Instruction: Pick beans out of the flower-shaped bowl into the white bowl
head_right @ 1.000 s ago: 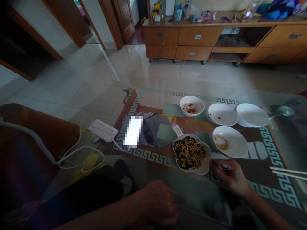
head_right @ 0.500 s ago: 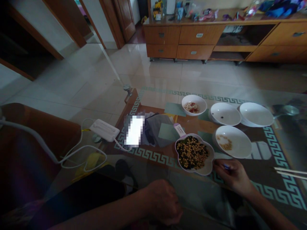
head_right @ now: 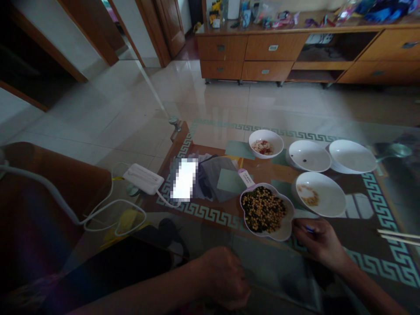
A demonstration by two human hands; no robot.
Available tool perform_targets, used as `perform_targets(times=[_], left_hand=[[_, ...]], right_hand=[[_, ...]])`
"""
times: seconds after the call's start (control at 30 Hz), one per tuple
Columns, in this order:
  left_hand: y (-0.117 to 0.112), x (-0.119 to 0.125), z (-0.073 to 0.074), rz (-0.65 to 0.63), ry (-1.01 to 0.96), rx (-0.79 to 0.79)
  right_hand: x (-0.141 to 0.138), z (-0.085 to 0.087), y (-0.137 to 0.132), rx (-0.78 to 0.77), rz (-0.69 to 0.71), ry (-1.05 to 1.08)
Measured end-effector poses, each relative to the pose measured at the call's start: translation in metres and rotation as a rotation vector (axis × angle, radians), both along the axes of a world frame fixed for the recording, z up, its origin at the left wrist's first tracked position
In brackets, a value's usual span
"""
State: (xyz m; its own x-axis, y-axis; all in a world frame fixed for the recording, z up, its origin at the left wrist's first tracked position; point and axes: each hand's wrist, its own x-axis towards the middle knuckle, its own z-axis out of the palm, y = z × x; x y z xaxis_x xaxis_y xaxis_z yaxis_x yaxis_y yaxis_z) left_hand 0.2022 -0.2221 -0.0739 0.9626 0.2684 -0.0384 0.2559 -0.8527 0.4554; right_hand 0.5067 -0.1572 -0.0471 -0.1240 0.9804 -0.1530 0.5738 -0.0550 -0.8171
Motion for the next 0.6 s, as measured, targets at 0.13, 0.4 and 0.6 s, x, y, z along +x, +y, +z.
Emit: perform_targets(times=[0.13, 0.4, 0.6], left_hand=[[0.0012, 0.0012, 0.0022, 0.005, 0.030, 0.002], [0.0018, 0.0006, 0.0045, -0.009, 0.008, 0.023], [0.0013, 0.0007, 0.0033, -0.005, -0.017, 0.060]], right_hand=[[-0.0012, 0.0027, 0.0011, -0.062, 0.086, 0.019], [-0.0019, 0.0045, 0.0017, -0.053, 0.083, 0.017], [0.0022, -0.0023, -0.0007, -0.005, 0.086, 0.034]])
